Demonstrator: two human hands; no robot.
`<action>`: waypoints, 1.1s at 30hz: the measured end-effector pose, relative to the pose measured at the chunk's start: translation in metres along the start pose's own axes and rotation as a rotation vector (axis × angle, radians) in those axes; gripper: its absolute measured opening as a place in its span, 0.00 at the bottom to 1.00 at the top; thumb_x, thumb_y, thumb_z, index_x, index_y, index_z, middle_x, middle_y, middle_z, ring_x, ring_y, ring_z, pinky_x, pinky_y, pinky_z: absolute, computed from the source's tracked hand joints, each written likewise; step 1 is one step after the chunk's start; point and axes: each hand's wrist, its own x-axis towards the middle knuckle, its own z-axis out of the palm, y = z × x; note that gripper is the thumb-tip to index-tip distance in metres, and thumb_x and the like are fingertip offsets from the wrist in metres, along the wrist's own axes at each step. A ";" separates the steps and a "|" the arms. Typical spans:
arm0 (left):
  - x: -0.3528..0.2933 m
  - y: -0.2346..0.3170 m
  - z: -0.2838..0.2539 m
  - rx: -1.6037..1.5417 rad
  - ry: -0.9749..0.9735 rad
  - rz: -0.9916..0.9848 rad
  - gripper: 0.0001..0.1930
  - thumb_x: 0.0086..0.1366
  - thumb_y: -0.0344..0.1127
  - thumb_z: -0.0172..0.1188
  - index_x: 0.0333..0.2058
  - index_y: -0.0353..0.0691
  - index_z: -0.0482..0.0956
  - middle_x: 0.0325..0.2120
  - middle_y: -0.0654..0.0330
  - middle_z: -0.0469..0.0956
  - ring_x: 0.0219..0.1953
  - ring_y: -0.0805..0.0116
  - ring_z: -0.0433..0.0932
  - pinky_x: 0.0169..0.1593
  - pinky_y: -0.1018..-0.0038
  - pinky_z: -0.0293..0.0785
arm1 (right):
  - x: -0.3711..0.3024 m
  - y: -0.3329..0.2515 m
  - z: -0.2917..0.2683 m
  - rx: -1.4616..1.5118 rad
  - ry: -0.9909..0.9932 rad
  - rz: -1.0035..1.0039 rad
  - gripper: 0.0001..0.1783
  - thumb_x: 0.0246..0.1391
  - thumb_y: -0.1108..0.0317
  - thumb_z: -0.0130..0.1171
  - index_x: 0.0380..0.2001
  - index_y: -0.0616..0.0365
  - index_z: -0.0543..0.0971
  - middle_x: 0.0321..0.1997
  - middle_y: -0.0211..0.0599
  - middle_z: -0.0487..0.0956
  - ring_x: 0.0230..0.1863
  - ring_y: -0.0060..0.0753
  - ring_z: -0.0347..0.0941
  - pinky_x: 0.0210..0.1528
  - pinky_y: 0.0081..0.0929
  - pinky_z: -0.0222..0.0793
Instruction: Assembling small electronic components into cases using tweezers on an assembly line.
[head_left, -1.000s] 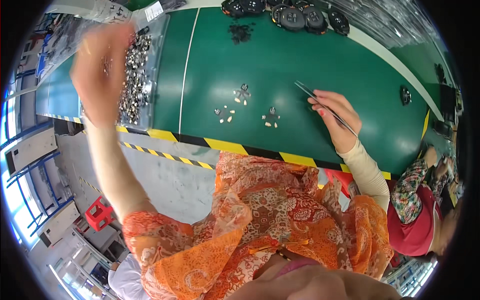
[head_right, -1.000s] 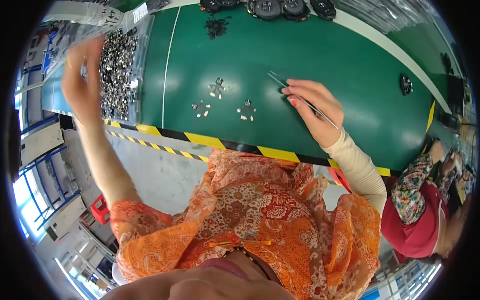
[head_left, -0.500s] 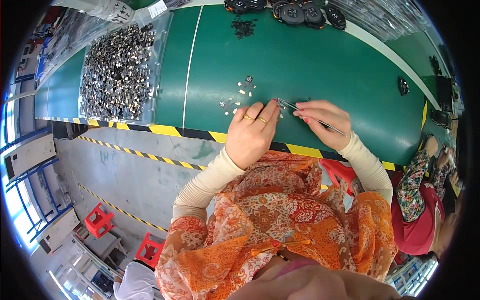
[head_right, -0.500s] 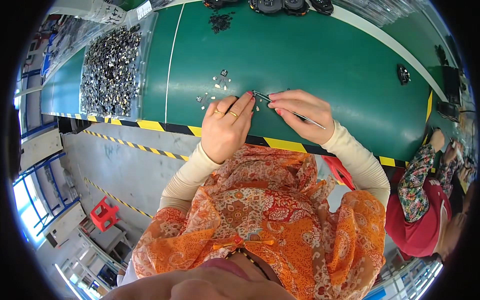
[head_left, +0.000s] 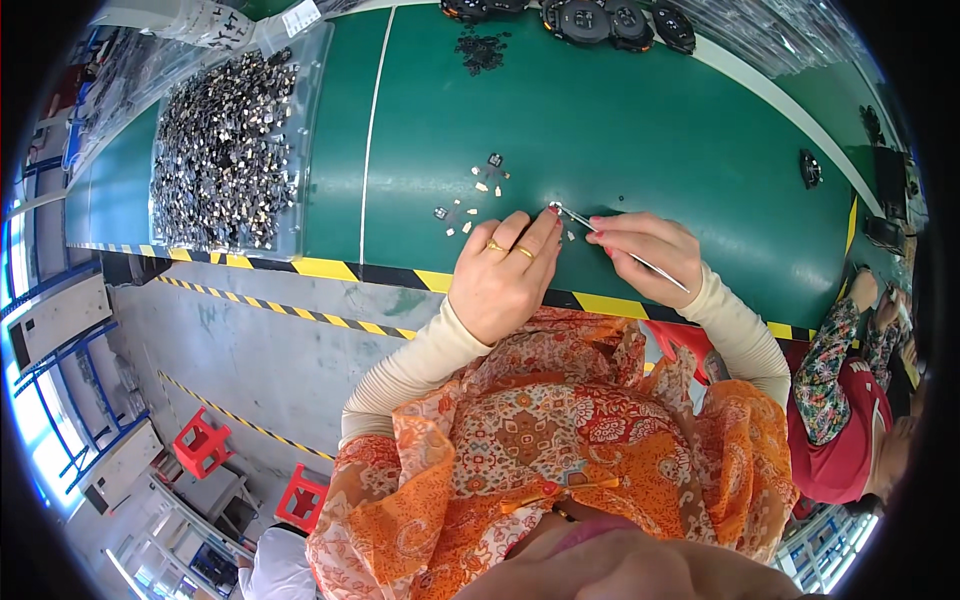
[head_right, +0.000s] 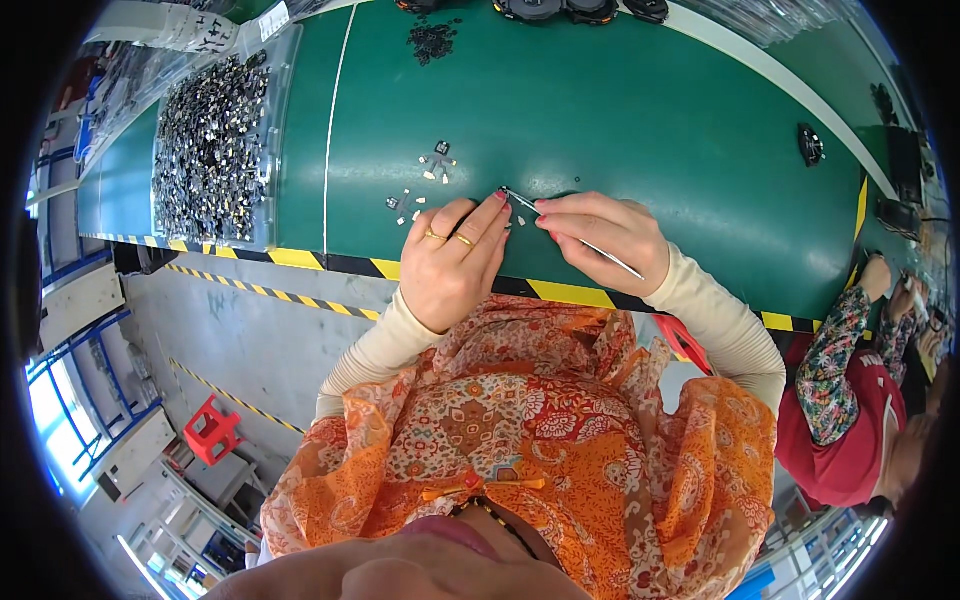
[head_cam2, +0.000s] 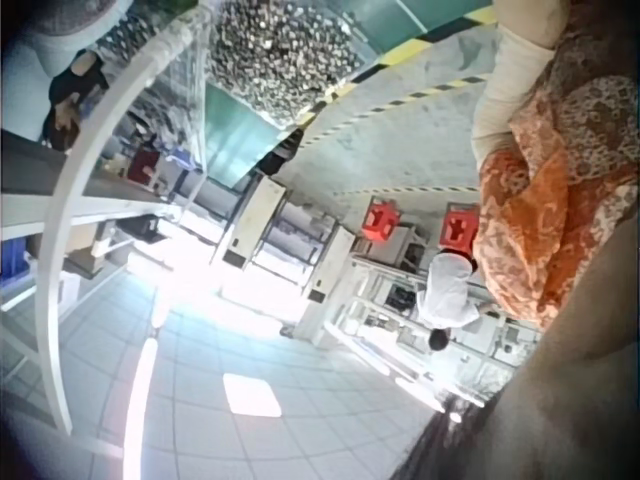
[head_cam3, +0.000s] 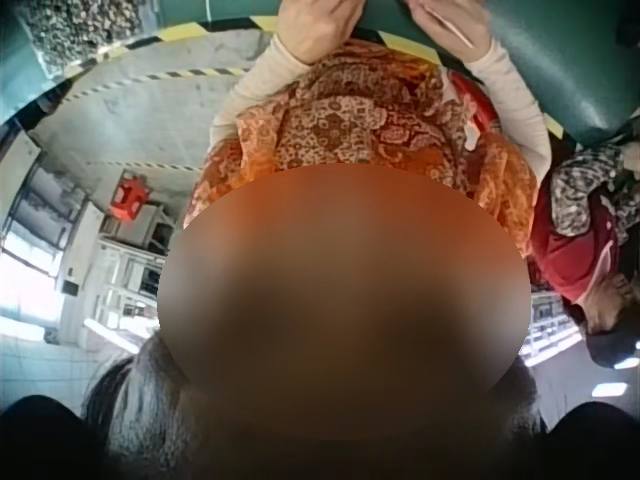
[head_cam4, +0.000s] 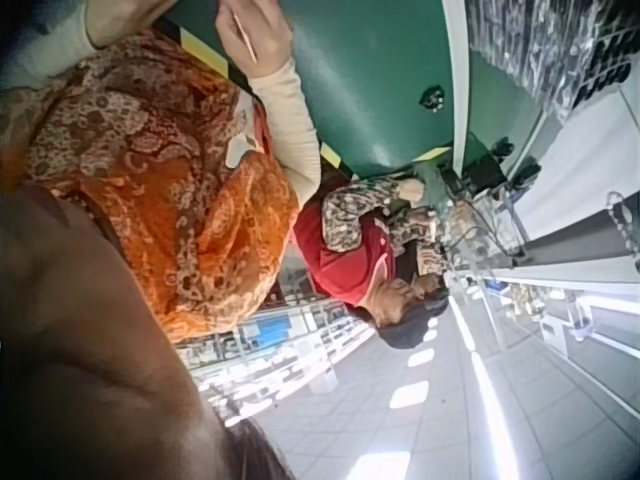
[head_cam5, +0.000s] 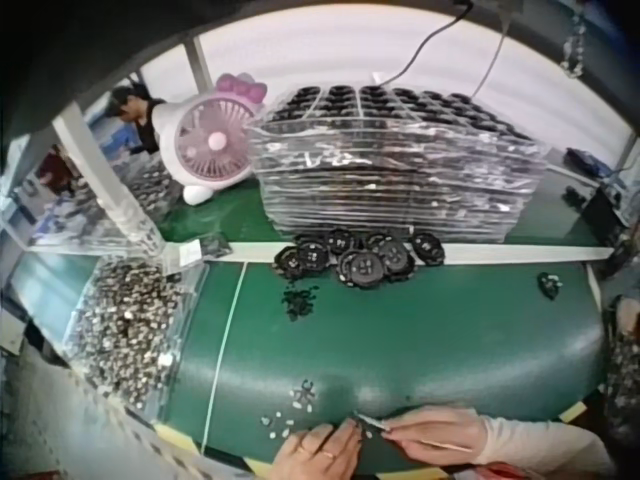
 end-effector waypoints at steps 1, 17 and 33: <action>0.000 0.000 -0.001 0.001 0.002 -0.002 0.14 0.55 0.30 0.64 0.41 0.32 0.81 0.47 0.59 0.77 0.47 0.63 0.72 0.46 0.68 0.69 | 0.000 -0.001 0.000 0.000 0.001 0.001 0.16 0.48 0.85 0.58 0.41 0.62 0.83 0.47 0.44 0.82 0.42 0.40 0.82 0.41 0.29 0.79; -0.002 0.001 0.001 0.030 0.036 -0.040 0.14 0.52 0.29 0.66 0.40 0.36 0.83 0.47 0.61 0.77 0.47 0.63 0.71 0.47 0.67 0.68 | 0.000 0.006 0.000 0.038 -0.064 -0.128 0.18 0.49 0.83 0.61 0.46 0.66 0.79 0.52 0.47 0.79 0.42 0.43 0.80 0.41 0.31 0.78; 0.002 0.001 -0.002 0.036 0.043 -0.023 0.14 0.51 0.28 0.66 0.39 0.35 0.83 0.46 0.60 0.79 0.46 0.63 0.73 0.47 0.66 0.68 | 0.004 0.003 -0.001 0.042 -0.038 -0.069 0.17 0.50 0.84 0.61 0.45 0.65 0.80 0.50 0.47 0.80 0.42 0.42 0.81 0.40 0.30 0.78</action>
